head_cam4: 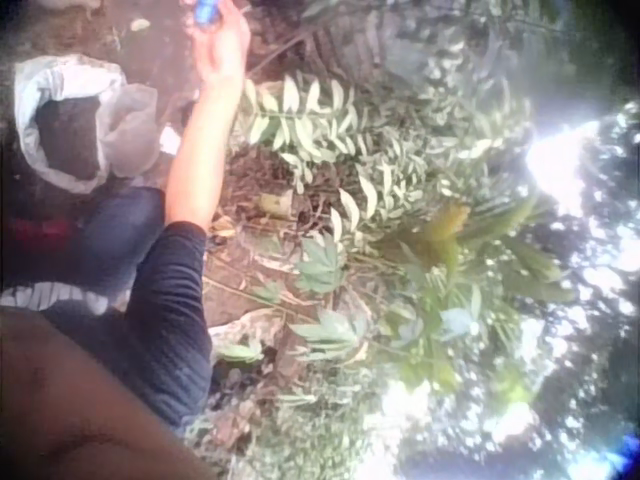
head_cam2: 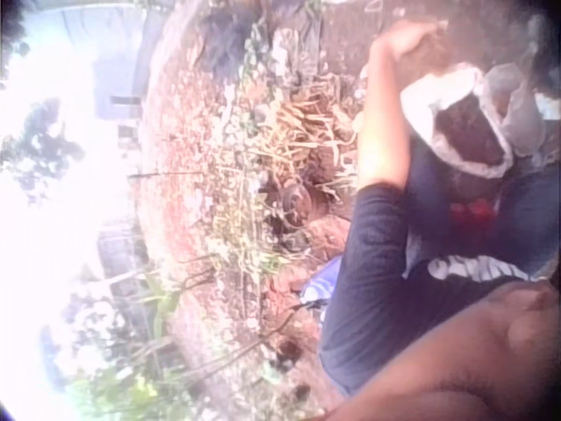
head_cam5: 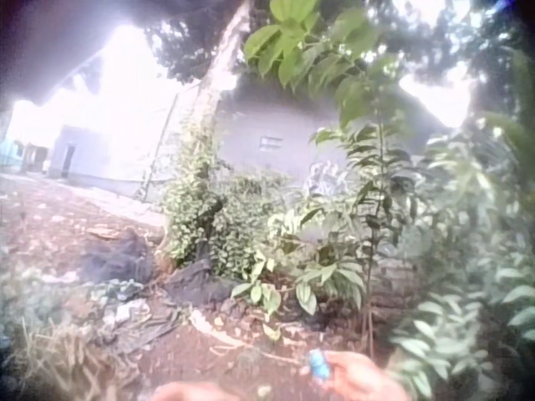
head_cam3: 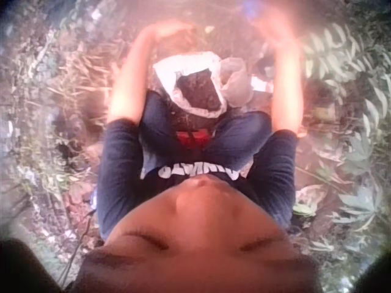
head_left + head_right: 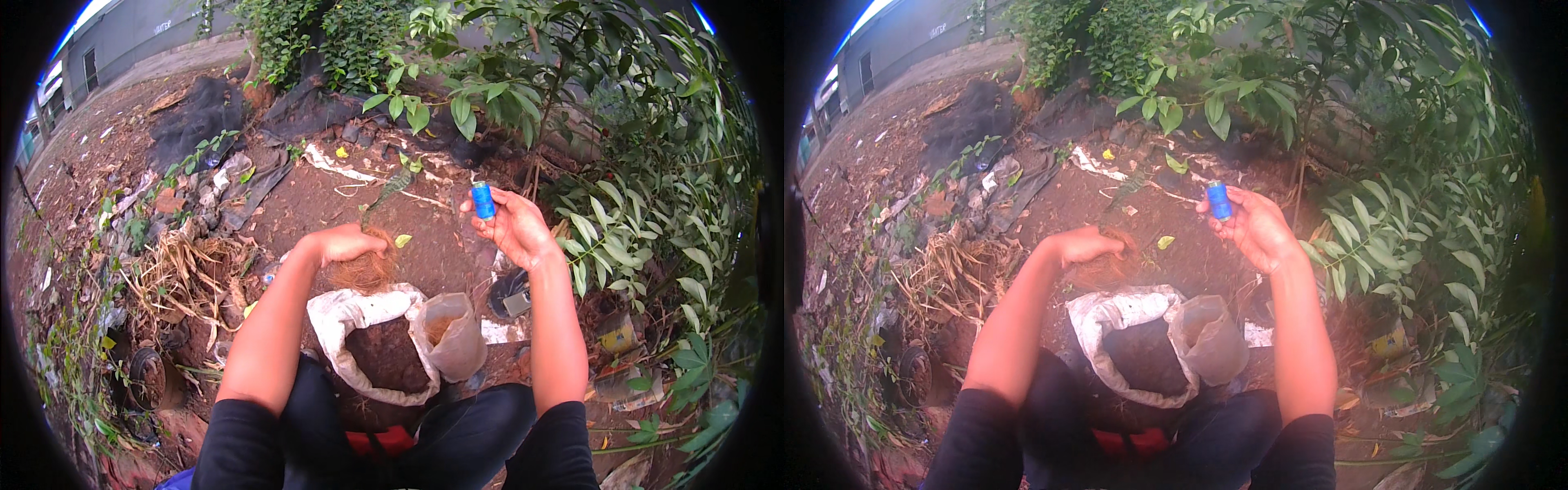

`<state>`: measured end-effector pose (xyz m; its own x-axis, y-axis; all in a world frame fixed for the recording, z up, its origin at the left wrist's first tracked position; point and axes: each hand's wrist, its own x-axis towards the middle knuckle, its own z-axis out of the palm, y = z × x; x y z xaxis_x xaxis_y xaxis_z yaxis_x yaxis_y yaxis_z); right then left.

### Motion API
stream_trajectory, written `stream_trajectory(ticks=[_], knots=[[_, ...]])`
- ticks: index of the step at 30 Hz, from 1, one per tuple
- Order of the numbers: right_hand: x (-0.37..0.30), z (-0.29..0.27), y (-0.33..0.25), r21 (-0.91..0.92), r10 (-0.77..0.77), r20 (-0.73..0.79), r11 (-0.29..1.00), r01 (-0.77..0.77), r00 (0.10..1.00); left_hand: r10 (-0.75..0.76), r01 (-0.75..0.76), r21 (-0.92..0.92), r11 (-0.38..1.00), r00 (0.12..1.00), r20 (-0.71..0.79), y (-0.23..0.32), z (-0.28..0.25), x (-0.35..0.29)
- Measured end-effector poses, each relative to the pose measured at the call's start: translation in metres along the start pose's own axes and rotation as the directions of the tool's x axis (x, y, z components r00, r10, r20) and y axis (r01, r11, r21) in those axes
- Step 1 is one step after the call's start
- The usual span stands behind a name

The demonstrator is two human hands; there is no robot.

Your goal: The person sits on the ground and repeatedly picks up coconut husks from a white sack. They use a blue marker to draw on the surface of each husk, then place it back into the sack. The process is repeated for multiple husks.

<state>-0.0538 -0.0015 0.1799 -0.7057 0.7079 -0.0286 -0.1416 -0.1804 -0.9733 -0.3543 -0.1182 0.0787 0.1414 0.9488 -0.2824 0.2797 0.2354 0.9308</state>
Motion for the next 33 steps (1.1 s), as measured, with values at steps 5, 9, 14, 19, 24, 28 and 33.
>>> stream_trajectory(ticks=[5, 9, 14, 19, 24, 28, 33], knots=[[0.0, 0.0, 0.01, 0.085, -0.001, 0.128, 0.996, -0.01, 0.992, 0.011, -0.01, 0.015, 1.0, 0.998, -0.066, -0.009, -0.01, -0.006], [-0.011, 0.022, 0.013, 0.076, -0.045, 0.115, 0.996, 0.036, 0.992, -0.075, 0.086, 0.102, 0.991, 0.991, -0.111, -0.016, -0.019, -0.005], [-0.016, 0.029, 0.009, 0.039, -0.087, 0.158, 0.996, 0.082, 0.984, -0.08, 0.09, 0.079, 0.993, 0.989, -0.125, -0.029, -0.019, 0.008], [-0.001, 0.039, -0.001, -0.153, -0.21, 0.044, 0.965, 0.214, 0.977, -0.016, 0.052, 0.208, 0.977, 0.985, -0.174, -0.043, -0.011, 0.034], [0.004, 0.073, 0.0, -0.299, -0.373, 0.076, 0.876, 0.378, 0.925, 0.085, -0.074, 0.073, 0.995, 0.983, -0.162, -0.024, 0.017, 0.037], [-0.028, 0.12, 0.025, -0.198, -0.357, 0.278, 0.887, 0.417, 0.892, 0.011, -0.08, -0.432, 0.898, 0.987, -0.16, -0.019, 0.018, 0.032], [-0.063, 0.122, 0.074, -0.395, -0.101, 0.411, 0.876, 0.277, 0.906, 0.113, -0.097, -0.871, 0.482, 0.992, -0.048, -0.021, -0.001, 0.029]])
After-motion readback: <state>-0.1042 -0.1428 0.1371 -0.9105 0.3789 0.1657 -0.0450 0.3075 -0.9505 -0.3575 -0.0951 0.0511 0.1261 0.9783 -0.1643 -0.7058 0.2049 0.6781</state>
